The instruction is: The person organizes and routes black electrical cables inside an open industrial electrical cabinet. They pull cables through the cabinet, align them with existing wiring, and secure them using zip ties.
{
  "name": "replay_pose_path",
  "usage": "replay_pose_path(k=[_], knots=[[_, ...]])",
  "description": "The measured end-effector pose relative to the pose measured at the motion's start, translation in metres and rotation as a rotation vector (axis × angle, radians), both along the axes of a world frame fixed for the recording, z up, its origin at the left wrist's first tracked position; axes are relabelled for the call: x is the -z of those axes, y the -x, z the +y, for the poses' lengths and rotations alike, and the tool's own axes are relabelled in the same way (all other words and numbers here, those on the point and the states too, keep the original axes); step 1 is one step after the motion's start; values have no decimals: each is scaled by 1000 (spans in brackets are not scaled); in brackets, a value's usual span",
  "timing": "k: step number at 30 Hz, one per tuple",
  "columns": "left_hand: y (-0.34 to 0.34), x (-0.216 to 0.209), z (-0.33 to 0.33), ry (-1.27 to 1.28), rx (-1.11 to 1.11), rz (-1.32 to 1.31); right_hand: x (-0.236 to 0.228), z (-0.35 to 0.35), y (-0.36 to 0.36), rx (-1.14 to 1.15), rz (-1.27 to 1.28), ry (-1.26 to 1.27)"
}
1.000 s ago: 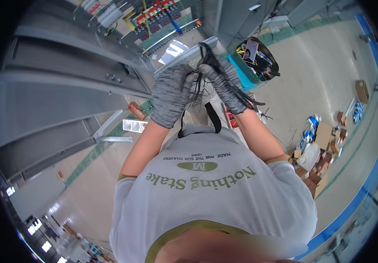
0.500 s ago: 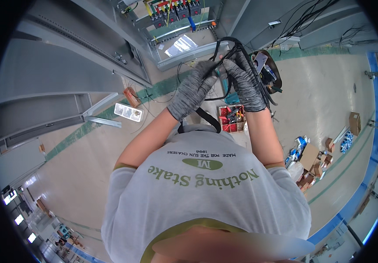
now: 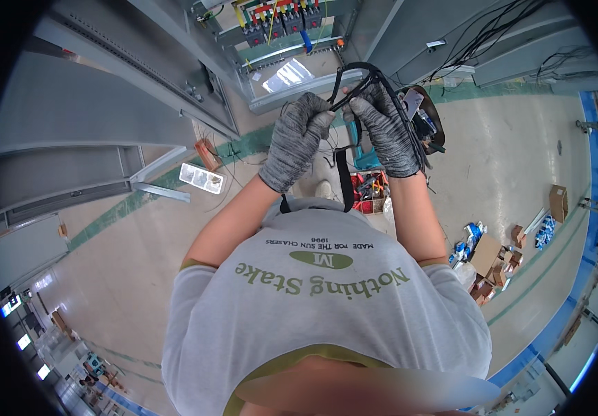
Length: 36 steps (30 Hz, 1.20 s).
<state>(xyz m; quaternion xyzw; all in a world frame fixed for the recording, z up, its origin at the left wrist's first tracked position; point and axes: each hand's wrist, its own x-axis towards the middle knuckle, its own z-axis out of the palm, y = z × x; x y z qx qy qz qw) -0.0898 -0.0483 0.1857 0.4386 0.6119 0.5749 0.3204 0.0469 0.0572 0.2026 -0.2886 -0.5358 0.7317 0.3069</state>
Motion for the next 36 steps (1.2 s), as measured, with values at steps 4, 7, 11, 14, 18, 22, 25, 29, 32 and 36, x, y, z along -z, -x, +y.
replay_pose_path(k=[4, 7, 11, 14, 18, 22, 25, 29, 32, 36], knots=[[-7, -9, -5, 42, -27, 7, 2, -2, 0, 41, -11, -99], [-15, -10, -7, 34, -56, 37, 10, 3, -5, -38, -83, -263], [-9, 4, 0, -224, -114, 516, 4, -9, -4, -26, 53, -13], [-12, -5, -5, -180, -71, 443, -8, -16, -3, 12, 53, 4], [-5, -5, -4, -120, -57, 408, 0, -13, -3, 22, 54, 2], [7, -20, -2, -155, -3, 757, 3, -15, 0, 101, 5, -76], [2, -22, -8, -23, 15, 659, -8, -21, 2, 124, -193, -227], [-12, -18, -22, 151, 126, 763, 0, -19, 1, 43, -254, -127], [-9, -31, -21, 58, 156, 980, -6, -22, 1, 33, -120, 12], [4, -8, -10, -167, -11, 630, 3, -9, -4, -34, 22, 36]])
